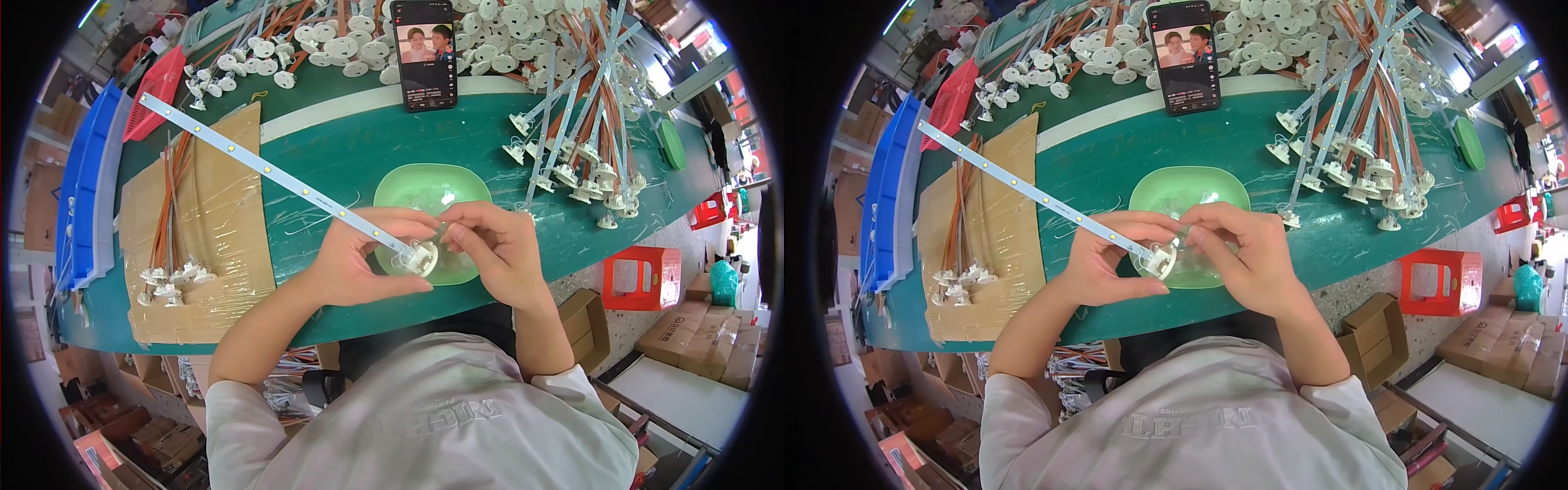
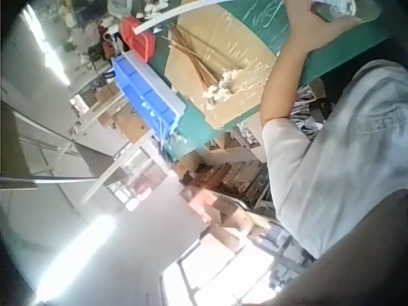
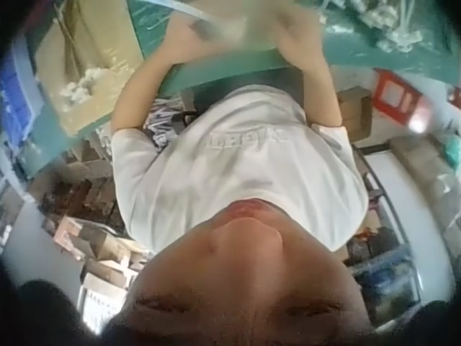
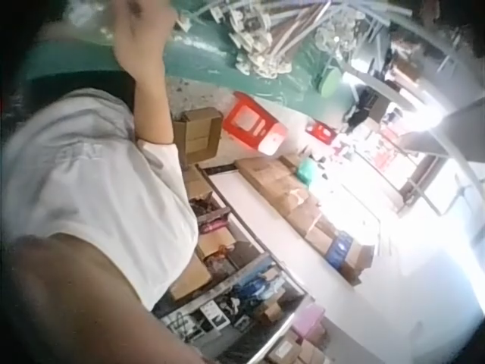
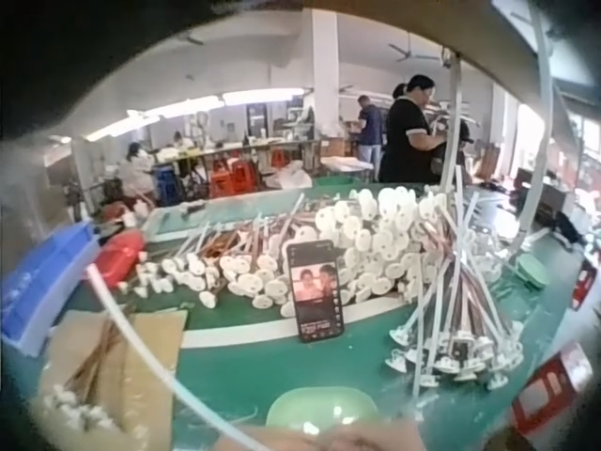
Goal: Assembling white circular plastic bases onto long thin LED light rods at a workbench.
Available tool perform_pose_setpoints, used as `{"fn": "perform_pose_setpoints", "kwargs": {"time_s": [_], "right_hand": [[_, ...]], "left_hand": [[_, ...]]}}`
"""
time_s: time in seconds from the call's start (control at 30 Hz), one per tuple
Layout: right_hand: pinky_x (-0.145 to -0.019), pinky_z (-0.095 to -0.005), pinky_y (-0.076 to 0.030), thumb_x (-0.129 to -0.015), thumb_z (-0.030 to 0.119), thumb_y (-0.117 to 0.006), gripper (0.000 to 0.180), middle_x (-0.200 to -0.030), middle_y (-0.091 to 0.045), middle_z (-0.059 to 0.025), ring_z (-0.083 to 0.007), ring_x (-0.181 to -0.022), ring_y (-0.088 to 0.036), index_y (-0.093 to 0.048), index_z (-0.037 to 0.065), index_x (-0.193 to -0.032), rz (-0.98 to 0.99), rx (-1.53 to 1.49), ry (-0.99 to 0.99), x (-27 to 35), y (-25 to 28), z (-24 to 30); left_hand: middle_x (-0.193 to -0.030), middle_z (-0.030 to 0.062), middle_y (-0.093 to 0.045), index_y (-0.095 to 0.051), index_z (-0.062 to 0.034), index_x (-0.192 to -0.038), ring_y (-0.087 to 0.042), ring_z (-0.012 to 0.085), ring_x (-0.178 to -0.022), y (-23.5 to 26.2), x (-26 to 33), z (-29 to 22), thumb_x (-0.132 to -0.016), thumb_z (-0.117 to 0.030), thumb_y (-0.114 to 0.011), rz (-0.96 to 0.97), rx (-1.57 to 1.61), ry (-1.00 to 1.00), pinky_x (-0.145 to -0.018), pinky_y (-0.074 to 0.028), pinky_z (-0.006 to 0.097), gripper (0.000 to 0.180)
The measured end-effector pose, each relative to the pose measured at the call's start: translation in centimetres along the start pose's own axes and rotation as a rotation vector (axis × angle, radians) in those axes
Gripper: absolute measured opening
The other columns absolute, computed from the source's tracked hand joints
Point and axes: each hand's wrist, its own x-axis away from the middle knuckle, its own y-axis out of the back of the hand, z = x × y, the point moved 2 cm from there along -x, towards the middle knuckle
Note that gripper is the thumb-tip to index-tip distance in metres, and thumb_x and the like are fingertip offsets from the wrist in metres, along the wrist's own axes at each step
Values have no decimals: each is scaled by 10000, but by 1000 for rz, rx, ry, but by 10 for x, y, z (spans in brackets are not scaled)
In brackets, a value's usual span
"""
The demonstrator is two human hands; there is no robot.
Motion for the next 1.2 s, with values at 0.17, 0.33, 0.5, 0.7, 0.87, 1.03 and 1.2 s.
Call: {"fn": "perform_pose_setpoints", "kwargs": {"time_s": [0.17,0.33,0.5,0.7,0.87,1.03,1.2], "right_hand": [[-636,-256,-538,-954,-25,-621,123,-863,-713,-82,-117,-748,-671,-649,-32,-1073,28,136,-26,1,2,0],[-587,-252,-513,-907,-13,-674,141,-840,-706,-76,-132,-689,-662,-690,-33,-1046,5,481,188,-3,0,5],[-603,-246,-526,-881,-27,-703,135,-834,-701,-70,-124,-711,-654,-732,-34,-1013,-19,348,116,-1,-2,7],[-671,-236,-553,-888,-65,-687,150,-869,-718,-70,-98,-791,-666,-721,-30,-1030,-87,208,112,2,-4,7],[-718,-243,-554,-886,-63,-710,129,-920,-711,-83,-119,-811,-677,-736,-15,-1003,-137,-78,-25,3,-9,2],[-676,-237,-547,-858,-70,-737,116,-966,-715,-103,-133,-792,-672,-759,-17,-958,-220,-155,-31,3,-13,1],[-623,-226,-539,-851,-70,-744,129,-996,-719,-110,-128,-781,-667,-757,-21,-969,-174,-234,-101,3,-12,-2]], "left_hand": [[-1282,165,-655,-705,-13,-1178,-655,210,-1122,-2,2,1,-686,-24,-905,-42,17,34,-945,-527,332,531],[-1198,142,-705,-720,-47,-1122,-702,220,-1031,-1,2,3,-686,-91,-917,-117,-65,13,-892,-551,339,480],[-1276,158,-657,-709,-21,-1162,-660,199,-1093,-1,3,3,-685,-19,-904,-58,-106,-3,-918,-534,320,516],[-1256,156,-670,-711,-21,-1159,-665,209,-1101,-1,2,2,-684,-22,-903,-47,-57,-2,-931,-528,323,513],[-1236,167,-683,-711,-10,-1158,-679,224,-1084,-2,-1,-2,-677,-44,-911,-23,-146,-58,-925,-535,338,522],[-1169,145,-717,-721,-24,-1116,-708,254,-1035,-3,-1,-3,-686,-86,-912,-87,-105,-58,-896,-553,351,475],[-1175,154,-719,-725,-16,-1136,-710,244,-1049,-2,1,-3,-684,-79,-917,-93,-115,-63,-911,-556,342,495]]}}
